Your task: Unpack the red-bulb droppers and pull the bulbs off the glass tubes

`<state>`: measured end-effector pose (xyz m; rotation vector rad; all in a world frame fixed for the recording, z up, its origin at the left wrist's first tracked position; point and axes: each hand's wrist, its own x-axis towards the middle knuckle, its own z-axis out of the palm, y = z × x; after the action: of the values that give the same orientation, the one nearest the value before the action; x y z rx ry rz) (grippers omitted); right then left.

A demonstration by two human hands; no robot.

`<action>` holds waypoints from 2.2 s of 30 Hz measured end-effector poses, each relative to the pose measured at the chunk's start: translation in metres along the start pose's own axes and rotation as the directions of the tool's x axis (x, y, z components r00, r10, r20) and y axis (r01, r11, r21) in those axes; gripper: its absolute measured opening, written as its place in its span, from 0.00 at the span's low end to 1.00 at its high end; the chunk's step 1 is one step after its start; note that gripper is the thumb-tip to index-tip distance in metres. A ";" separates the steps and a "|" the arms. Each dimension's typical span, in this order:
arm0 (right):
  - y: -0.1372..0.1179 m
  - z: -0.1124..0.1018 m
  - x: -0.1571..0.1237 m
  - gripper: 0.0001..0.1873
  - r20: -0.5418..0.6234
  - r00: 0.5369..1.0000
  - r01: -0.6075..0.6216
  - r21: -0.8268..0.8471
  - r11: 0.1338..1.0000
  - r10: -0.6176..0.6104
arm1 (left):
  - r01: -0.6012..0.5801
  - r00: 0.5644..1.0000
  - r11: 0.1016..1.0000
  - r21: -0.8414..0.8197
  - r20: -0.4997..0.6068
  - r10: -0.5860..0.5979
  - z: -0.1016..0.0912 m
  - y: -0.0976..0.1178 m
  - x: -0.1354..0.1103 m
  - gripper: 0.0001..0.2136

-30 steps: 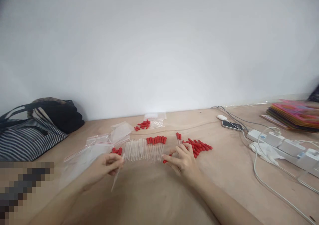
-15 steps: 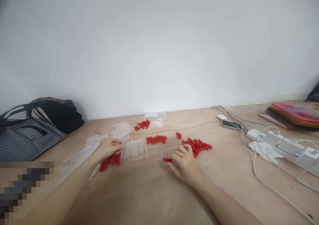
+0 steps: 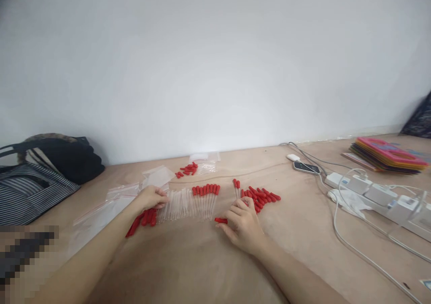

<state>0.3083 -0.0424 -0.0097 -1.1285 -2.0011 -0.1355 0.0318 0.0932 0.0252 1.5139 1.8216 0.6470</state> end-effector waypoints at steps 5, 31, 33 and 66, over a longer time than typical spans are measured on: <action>0.002 -0.003 0.002 0.05 -0.030 0.998 -0.057 -0.006 0.998 0.056 | -0.177 0.976 0.982 0.059 -0.118 0.183 -0.001 0.006 -0.023 0.07; 0.002 0.023 -0.006 0.40 -0.295 0.938 -0.315 -0.515 0.798 0.180 | -0.584 0.533 0.665 0.465 -0.397 0.747 -0.027 -0.084 -0.098 0.08; 0.005 0.027 -0.008 0.39 -0.247 0.944 -0.321 -0.533 0.783 0.219 | -0.512 0.533 0.684 0.520 -0.432 0.728 -0.033 -0.092 -0.093 0.09; 0.086 0.029 0.074 0.26 0.066 0.479 -0.745 -0.497 0.446 0.875 | -0.378 0.323 0.582 0.720 -0.486 0.812 -0.029 -0.092 -0.085 0.12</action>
<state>0.3364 0.0713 -0.0014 -2.4467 -1.4367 0.1757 -0.0413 -0.0074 -0.0086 2.6881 2.0425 1.5582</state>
